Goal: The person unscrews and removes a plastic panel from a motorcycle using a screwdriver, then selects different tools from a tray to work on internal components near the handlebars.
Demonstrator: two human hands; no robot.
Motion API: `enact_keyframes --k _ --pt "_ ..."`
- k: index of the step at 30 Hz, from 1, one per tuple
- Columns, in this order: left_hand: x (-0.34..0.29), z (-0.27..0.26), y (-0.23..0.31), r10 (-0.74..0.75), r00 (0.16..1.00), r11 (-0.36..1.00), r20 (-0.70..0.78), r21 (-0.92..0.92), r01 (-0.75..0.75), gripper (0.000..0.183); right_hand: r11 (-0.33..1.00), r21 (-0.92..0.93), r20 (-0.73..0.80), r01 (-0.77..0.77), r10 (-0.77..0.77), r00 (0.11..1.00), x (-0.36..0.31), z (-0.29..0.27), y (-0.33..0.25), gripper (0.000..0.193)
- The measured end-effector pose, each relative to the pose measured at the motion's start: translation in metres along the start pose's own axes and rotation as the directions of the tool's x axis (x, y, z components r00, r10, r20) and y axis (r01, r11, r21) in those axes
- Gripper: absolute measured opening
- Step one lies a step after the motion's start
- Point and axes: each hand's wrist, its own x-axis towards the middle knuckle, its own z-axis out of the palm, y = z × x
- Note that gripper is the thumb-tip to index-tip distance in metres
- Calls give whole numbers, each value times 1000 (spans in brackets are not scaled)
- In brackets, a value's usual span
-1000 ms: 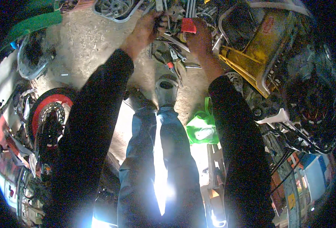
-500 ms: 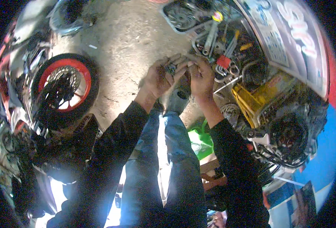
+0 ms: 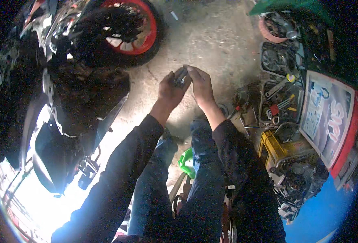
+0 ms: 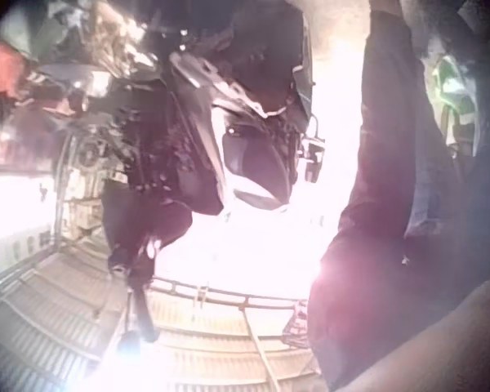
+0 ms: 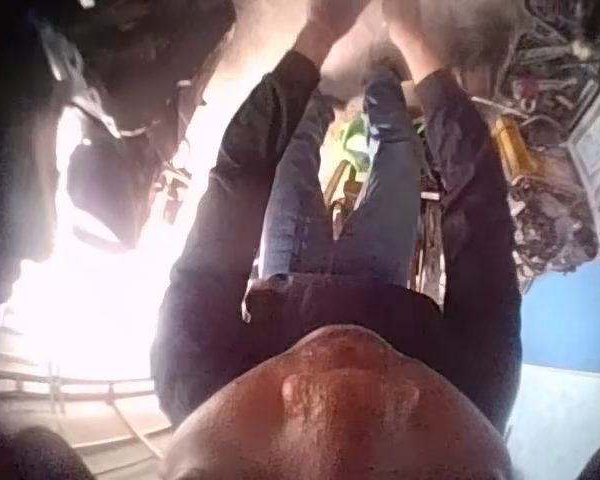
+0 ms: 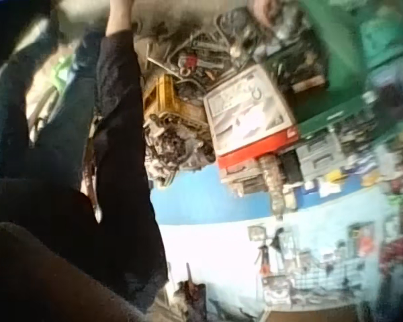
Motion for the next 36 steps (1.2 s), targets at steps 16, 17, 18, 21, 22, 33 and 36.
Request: enact_keyframes --k 16,17,18,21,22,33,36 --pt "-118 -245 120 -54 995 995 82 -81 61 25 931 -64 128 -360 365 922 -82 173 186 28" --pt "-130 -259 125 40 997 999 -60 -10 -41 26 928 -22 165 -373 371 914 -90 185 197 28" --pt "-137 -269 132 70 993 996 -98 -56 -76 28 913 6 169 -407 401 901 -95 199 208 28" --pt "-155 -291 161 129 974 972 -187 -170 -162 32 895 78 155 -440 425 892 -98 242 233 28" --pt "-158 -296 171 181 966 961 -182 -174 -213 34 900 78 191 -428 408 893 -96 253 239 28" --pt "-118 -319 271 492 871 870 -8 -15 -492 33 911 129 160 -391 370 915 -41 346 274 29" --pt "-105 -314 288 543 828 832 136 -215 -511 40 922 150 126 -357 340 932 -39 358 273 40"
